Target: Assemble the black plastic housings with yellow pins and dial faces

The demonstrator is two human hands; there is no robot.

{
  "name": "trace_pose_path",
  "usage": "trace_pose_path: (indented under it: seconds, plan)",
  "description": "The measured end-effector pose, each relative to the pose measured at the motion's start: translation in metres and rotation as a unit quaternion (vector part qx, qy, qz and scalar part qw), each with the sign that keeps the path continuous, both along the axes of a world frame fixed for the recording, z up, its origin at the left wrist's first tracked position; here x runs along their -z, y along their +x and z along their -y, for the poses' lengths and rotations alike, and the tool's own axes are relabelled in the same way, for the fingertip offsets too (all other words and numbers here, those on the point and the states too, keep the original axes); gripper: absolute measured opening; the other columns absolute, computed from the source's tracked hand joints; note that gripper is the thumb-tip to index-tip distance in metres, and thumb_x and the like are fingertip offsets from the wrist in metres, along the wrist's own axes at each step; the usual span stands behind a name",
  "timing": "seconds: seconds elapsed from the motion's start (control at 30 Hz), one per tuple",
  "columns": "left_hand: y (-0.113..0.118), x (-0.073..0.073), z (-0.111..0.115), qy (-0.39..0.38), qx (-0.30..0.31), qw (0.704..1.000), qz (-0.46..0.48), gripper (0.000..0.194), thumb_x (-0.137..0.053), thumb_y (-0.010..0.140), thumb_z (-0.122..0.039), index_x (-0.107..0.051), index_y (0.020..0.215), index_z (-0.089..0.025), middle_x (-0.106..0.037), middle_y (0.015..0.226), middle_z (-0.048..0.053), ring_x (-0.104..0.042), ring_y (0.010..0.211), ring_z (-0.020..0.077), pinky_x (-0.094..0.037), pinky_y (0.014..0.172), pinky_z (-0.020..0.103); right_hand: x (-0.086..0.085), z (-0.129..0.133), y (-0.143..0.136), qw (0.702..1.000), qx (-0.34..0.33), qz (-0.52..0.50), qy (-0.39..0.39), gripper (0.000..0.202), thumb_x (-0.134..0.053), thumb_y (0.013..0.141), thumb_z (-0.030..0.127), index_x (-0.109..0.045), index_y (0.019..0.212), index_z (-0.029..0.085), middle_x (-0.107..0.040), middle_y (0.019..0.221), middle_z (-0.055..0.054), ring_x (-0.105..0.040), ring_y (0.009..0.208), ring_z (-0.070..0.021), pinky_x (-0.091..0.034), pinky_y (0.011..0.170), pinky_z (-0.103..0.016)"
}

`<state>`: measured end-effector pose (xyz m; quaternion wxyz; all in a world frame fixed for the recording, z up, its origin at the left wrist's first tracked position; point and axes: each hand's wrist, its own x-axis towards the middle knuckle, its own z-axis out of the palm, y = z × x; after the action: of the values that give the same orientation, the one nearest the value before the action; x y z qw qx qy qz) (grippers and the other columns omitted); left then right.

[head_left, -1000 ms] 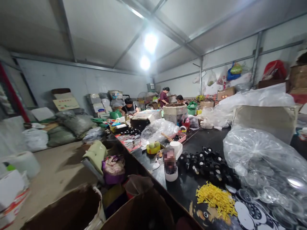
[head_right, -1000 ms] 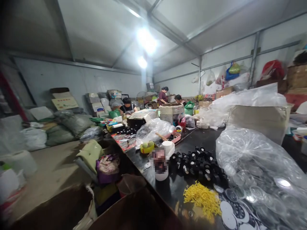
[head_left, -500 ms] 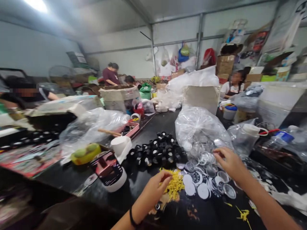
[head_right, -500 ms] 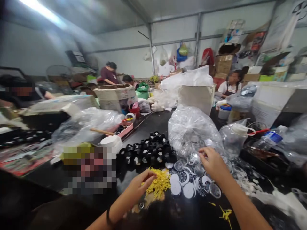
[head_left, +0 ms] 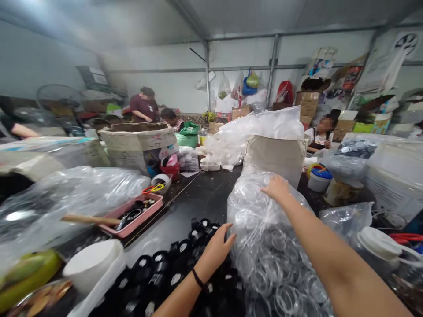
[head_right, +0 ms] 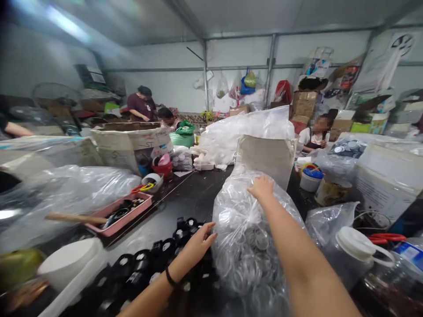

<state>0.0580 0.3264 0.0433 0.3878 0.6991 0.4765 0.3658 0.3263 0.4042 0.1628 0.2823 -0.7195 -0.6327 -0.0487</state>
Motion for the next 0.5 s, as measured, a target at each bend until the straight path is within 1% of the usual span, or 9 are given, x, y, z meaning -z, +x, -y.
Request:
trace_pose_path:
  seconds: [0.03, 0.1, 0.17, 0.23, 0.3, 0.33, 0.4, 0.47, 0.5]
  plan:
    - [0.003, 0.0, -0.011, 0.0, -0.005, 1.0, 0.0, 0.042, -0.058, 0.084, -0.03, -0.058, 0.124, -0.017, -0.062, 0.132, 0.014, -0.056, 0.126, 0.0276, -0.041, 0.107, 0.041, 0.002, -0.008, 0.003, 1.0, 0.0, -0.004, -0.002, 0.032, -0.055, 0.094, 0.04, -0.058, 0.12, 0.022, -0.055, 0.128, -0.009, -0.056, 0.109, -0.0207, -0.05, 0.093, -0.044]
    - [0.009, -0.004, -0.036, 0.002, -0.015, 1.0, 0.001, 0.04, -0.058, 0.087, -0.03, -0.057, 0.125, -0.018, -0.061, 0.133, 0.013, -0.055, 0.126, 0.0274, -0.042, 0.107, 0.042, 0.007, -0.014, 0.008, 1.0, -0.008, -0.013, 0.001, 0.028, -0.053, 0.095, 0.04, -0.06, 0.117, 0.024, -0.057, 0.126, -0.009, -0.058, 0.105, -0.0188, -0.051, 0.09, -0.041]
    - [0.017, -0.015, -0.065, 0.008, -0.022, 1.0, 0.003, 0.037, -0.058, 0.09, -0.032, -0.056, 0.125, -0.018, -0.06, 0.132, 0.012, -0.057, 0.121, 0.0269, -0.046, 0.102, 0.046, 0.008, -0.012, 0.012, 0.999, -0.019, -0.026, 0.017, 0.027, -0.053, 0.096, 0.04, -0.06, 0.116, 0.024, -0.058, 0.124, -0.009, -0.058, 0.103, -0.0178, -0.052, 0.089, -0.039]
    - [0.029, -0.03, -0.097, 0.018, -0.028, 0.999, 0.005, 0.037, -0.059, 0.091, -0.034, -0.056, 0.124, -0.018, -0.059, 0.128, 0.011, -0.06, 0.112, 0.0251, -0.051, 0.094, 0.048, 0.006, -0.004, 0.013, 0.998, -0.033, -0.041, 0.044, 0.027, -0.052, 0.096, 0.04, -0.061, 0.115, 0.023, -0.059, 0.122, -0.008, -0.059, 0.101, -0.017, -0.053, 0.088, -0.038]
    - [0.044, -0.047, -0.13, 0.029, -0.038, 0.999, 0.011, 0.037, -0.059, 0.091, -0.035, -0.056, 0.123, -0.018, -0.059, 0.126, 0.01, -0.061, 0.107, 0.0236, -0.053, 0.089, 0.047, 0.003, 0.012, 0.012, 0.994, -0.052, -0.058, 0.08, 0.028, -0.053, 0.095, 0.04, -0.06, 0.114, 0.02, -0.061, 0.116, -0.007, -0.06, 0.096, -0.016, -0.053, 0.084, -0.037]
    - [0.053, -0.056, -0.145, 0.034, -0.043, 0.998, 0.017, 0.036, -0.059, 0.091, -0.035, -0.056, 0.123, -0.018, -0.059, 0.126, 0.01, -0.062, 0.106, 0.0233, -0.054, 0.088, 0.046, 0.002, 0.022, 0.01, 0.991, -0.063, -0.065, 0.101, 0.028, -0.054, 0.095, 0.039, -0.061, 0.111, 0.018, -0.062, 0.11, -0.006, -0.061, 0.092, -0.0153, -0.053, 0.081, -0.036]
    - [0.07, -0.07, -0.172, 0.036, -0.051, 0.997, 0.034, 0.036, -0.059, 0.091, -0.035, -0.056, 0.123, -0.018, -0.06, 0.125, 0.01, -0.062, 0.106, 0.0232, -0.054, 0.088, 0.045, 0.003, 0.045, 0.005, 0.983, -0.086, -0.076, 0.144, 0.024, -0.053, 0.095, 0.038, -0.061, 0.098, 0.015, -0.063, 0.094, -0.003, -0.06, 0.082, -0.0141, -0.053, 0.076, -0.034]
    - [0.087, -0.082, -0.193, 0.03, -0.049, 0.997, 0.058, 0.036, -0.059, 0.091, -0.035, -0.056, 0.123, -0.018, -0.06, 0.125, 0.01, -0.062, 0.105, 0.0232, -0.054, 0.087, 0.045, 0.007, 0.072, -0.001, 0.974, -0.109, -0.083, 0.182, 0.023, -0.049, 0.097, 0.035, -0.058, 0.086, 0.017, -0.061, 0.084, -0.001, -0.06, 0.078, -0.0143, -0.051, 0.074, -0.032]
    - [0.095, -0.087, -0.202, 0.025, -0.042, 0.996, 0.072, 0.037, -0.059, 0.091, -0.035, -0.056, 0.123, -0.017, -0.06, 0.125, 0.01, -0.062, 0.105, 0.0232, -0.054, 0.087, 0.045, 0.009, 0.085, -0.004, 0.97, -0.12, -0.083, 0.196, 0.022, -0.047, 0.097, 0.034, -0.057, 0.083, 0.019, -0.062, 0.083, -0.001, -0.061, 0.081, -0.0151, -0.05, 0.077, -0.031]
